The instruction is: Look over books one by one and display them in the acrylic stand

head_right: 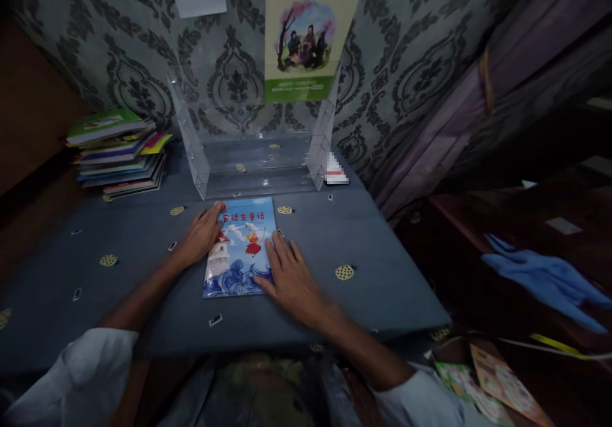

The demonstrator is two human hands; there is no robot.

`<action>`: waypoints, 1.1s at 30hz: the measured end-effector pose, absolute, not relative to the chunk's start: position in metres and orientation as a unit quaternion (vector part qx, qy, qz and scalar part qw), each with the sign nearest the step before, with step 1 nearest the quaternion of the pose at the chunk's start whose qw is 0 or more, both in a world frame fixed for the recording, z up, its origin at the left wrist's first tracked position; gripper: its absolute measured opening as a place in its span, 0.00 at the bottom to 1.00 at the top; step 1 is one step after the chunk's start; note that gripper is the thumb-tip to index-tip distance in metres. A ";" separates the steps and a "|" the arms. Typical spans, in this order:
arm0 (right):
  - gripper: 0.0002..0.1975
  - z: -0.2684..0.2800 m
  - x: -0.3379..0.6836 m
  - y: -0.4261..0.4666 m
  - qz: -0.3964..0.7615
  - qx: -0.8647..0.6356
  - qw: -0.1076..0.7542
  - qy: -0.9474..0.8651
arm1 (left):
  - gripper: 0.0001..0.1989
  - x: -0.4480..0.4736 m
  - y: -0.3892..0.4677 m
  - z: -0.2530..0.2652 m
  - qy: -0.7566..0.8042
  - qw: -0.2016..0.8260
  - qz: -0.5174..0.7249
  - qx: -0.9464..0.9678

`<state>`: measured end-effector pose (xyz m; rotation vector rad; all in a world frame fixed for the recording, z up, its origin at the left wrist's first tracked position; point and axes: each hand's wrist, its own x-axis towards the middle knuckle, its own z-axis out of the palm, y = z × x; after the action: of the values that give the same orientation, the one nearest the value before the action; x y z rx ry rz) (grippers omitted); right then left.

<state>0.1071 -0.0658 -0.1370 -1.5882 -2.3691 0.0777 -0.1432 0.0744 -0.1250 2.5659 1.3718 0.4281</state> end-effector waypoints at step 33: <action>0.37 -0.145 0.107 -0.063 0.024 -0.538 0.188 -0.822 | 0.36 -0.128 -0.018 -0.127 0.425 0.017 0.094 0.900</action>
<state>0.1074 -0.0633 -0.1453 -1.5127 -2.3118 0.0686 -0.1285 -0.0179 -0.1266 2.7992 1.3201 0.2909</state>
